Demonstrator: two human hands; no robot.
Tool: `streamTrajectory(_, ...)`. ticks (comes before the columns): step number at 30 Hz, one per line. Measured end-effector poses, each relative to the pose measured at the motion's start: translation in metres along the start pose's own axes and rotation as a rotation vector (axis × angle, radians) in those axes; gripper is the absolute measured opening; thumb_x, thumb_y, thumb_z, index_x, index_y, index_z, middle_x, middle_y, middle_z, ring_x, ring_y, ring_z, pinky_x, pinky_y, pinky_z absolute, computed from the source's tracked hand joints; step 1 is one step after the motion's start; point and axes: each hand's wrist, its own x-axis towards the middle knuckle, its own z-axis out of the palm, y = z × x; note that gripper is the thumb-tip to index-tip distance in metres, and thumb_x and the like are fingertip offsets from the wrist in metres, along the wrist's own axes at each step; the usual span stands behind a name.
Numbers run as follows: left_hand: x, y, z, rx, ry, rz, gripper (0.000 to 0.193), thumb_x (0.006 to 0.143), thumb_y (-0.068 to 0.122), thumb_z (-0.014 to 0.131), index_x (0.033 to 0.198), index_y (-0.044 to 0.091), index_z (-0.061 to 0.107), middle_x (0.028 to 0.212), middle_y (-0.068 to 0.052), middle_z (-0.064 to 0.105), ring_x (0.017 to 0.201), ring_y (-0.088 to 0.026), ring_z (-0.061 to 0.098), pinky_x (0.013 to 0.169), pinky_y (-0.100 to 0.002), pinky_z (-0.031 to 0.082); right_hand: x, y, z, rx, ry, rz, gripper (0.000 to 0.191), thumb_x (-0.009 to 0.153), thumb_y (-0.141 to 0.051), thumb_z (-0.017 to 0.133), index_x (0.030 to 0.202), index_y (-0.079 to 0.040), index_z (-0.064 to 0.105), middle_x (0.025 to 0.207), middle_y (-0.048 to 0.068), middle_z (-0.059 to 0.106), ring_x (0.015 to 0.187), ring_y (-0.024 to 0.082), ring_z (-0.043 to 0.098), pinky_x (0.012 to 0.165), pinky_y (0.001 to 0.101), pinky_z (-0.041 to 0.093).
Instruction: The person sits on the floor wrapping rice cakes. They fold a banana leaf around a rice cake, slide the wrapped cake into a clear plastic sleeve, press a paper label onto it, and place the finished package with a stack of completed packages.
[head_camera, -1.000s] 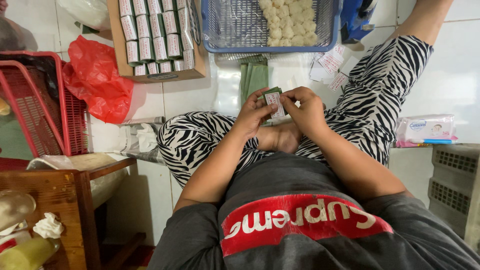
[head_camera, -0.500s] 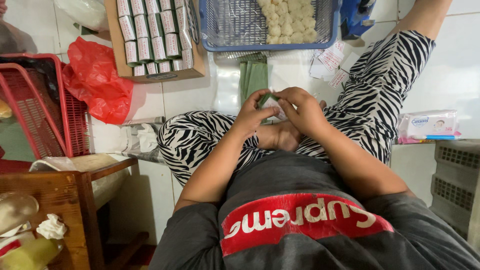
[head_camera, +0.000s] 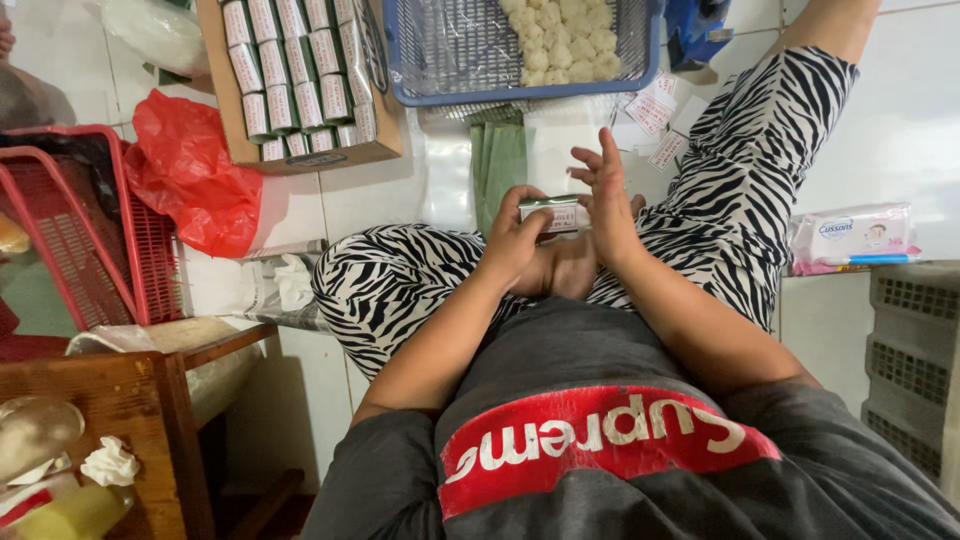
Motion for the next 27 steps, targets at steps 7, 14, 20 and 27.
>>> streamTrajectory(7, -0.006, 0.006, 0.004, 0.217, 0.05, 0.006, 0.028, 0.097, 0.011, 0.067, 0.122, 0.01, 0.053, 0.106, -0.006, 0.067, 0.095, -0.012, 0.067, 0.081, -0.027, 0.056, -0.006, -0.013, -0.006, 0.127, -0.089, 0.349, 0.029, 0.098, -0.002, 0.07, 0.125, 0.006, 0.062, 0.117, 0.011, 0.069, 0.107, 0.016, 0.066, 0.097, 0.0297, 0.056)
streamTrajectory(14, -0.005, 0.018, -0.006, 0.221, -0.038, -0.006, 0.023, 0.097, 0.01, 0.071, 0.116, 0.002, 0.061, 0.106, -0.007, 0.068, 0.098, -0.012, 0.065, 0.084, -0.026, 0.055, -0.005, -0.019, -0.008, 0.03, -0.141, 0.311, 0.017, 0.098, -0.003, 0.069, 0.113, 0.004, 0.068, 0.108, 0.006, 0.072, 0.101, 0.012, 0.067, 0.092, 0.0261, 0.054)
streamTrajectory(20, 0.0, 0.019, -0.011, 0.13, -0.002, -0.073, 0.016, 0.094, 0.007, 0.072, 0.107, -0.001, 0.068, 0.097, -0.006, 0.07, 0.09, -0.012, 0.066, 0.079, -0.025, 0.055, -0.001, -0.042, -0.001, -0.181, -0.232, 0.287, 0.017, 0.098, -0.007, 0.072, 0.114, 0.001, 0.07, 0.108, 0.006, 0.071, 0.103, 0.012, 0.064, 0.091, 0.0269, 0.053)
streamTrajectory(27, 0.005, 0.016, -0.015, 0.099, 0.069, -0.057, 0.016, 0.092, 0.005, 0.076, 0.106, 0.0, 0.071, 0.091, -0.005, 0.069, 0.078, -0.01, 0.062, 0.068, -0.023, 0.05, -0.034, -0.069, 0.006, -1.119, -0.132, -0.707, 0.045, 0.079, -0.007, 0.078, 0.12, -0.009, 0.061, 0.13, 0.013, 0.056, 0.122, 0.033, 0.055, 0.097, 0.0465, 0.045)
